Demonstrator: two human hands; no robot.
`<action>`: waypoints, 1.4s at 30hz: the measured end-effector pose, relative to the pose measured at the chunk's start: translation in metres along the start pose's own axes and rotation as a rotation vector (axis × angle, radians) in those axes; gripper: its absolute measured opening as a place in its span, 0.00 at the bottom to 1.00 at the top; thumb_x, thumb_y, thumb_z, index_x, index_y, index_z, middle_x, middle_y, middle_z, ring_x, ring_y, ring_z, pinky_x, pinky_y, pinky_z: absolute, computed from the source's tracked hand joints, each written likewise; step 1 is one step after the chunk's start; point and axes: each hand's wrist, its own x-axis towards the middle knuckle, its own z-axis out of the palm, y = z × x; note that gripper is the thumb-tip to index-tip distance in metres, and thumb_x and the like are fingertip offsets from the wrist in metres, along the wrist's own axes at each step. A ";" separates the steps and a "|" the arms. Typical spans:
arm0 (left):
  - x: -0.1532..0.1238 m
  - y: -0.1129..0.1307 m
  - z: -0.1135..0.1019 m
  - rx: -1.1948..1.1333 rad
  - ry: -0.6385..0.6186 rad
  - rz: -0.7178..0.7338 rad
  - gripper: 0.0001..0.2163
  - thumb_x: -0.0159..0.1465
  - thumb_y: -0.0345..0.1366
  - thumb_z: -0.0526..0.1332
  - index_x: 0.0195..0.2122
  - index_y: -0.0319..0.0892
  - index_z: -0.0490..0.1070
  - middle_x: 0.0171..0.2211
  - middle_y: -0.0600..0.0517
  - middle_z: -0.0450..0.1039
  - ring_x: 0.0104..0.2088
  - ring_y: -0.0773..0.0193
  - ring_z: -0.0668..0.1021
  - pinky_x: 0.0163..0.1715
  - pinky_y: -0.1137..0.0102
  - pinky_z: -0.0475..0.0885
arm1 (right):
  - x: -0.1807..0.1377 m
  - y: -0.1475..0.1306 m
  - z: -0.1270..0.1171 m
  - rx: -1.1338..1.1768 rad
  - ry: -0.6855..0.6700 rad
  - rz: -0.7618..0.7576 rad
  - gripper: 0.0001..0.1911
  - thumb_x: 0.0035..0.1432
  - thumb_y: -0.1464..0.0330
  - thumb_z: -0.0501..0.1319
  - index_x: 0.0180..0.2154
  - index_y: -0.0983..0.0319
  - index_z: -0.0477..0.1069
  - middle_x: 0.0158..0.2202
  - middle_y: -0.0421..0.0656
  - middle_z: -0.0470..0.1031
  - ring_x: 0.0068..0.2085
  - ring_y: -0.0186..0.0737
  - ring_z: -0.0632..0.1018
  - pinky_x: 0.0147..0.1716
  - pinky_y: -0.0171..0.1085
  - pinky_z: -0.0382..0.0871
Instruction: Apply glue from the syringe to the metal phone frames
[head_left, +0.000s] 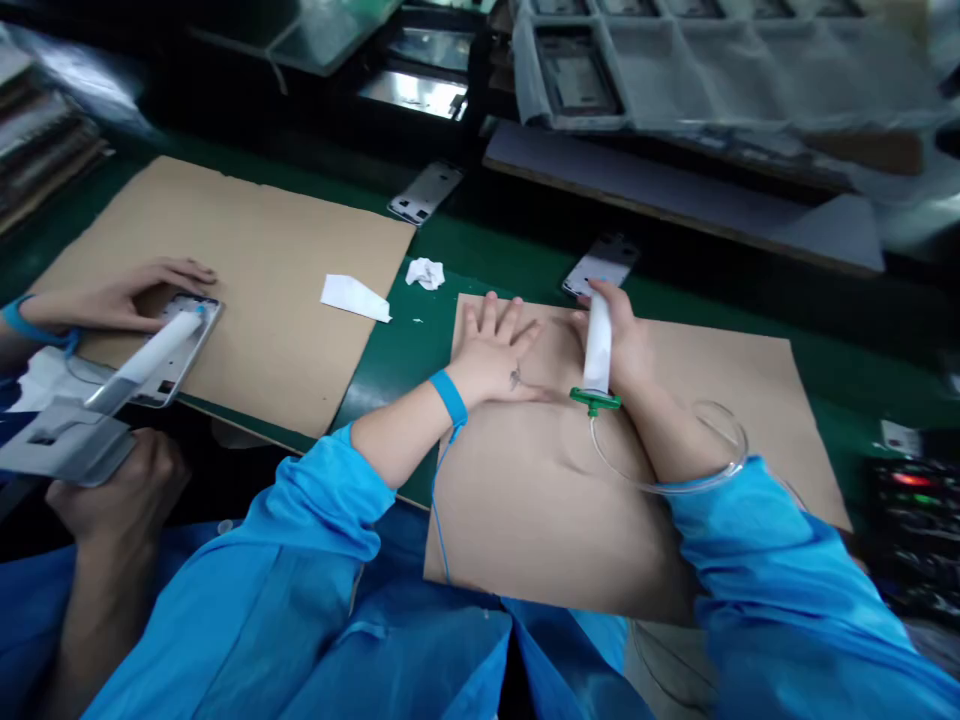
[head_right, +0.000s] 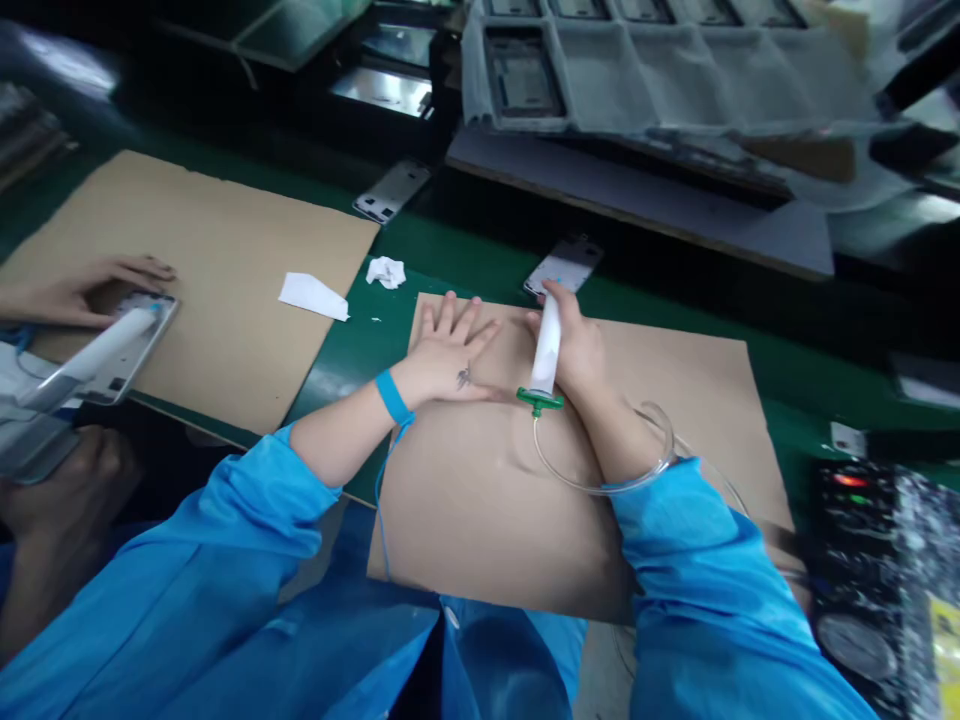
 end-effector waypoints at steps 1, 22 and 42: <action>-0.001 0.000 -0.001 -0.002 -0.009 -0.001 0.61 0.65 0.77 0.65 0.87 0.46 0.45 0.87 0.37 0.27 0.84 0.20 0.30 0.80 0.26 0.31 | 0.001 -0.001 0.001 -0.004 0.024 0.017 0.32 0.72 0.49 0.64 0.72 0.50 0.69 0.63 0.49 0.86 0.57 0.68 0.89 0.58 0.68 0.84; -0.006 0.009 0.017 0.036 0.053 0.280 0.45 0.68 0.67 0.70 0.76 0.39 0.74 0.82 0.31 0.56 0.83 0.16 0.51 0.79 0.20 0.41 | 0.179 -0.105 0.139 -0.065 -0.116 -0.301 0.51 0.51 0.46 0.82 0.68 0.63 0.71 0.54 0.62 0.86 0.57 0.80 0.85 0.61 0.77 0.78; -0.011 0.008 0.010 0.036 0.143 0.128 0.35 0.78 0.57 0.64 0.82 0.49 0.65 0.85 0.38 0.52 0.85 0.22 0.50 0.81 0.28 0.47 | -0.038 0.034 -0.057 0.224 0.109 -0.345 0.42 0.51 0.50 0.81 0.63 0.44 0.68 0.42 0.48 0.84 0.45 0.67 0.88 0.47 0.63 0.85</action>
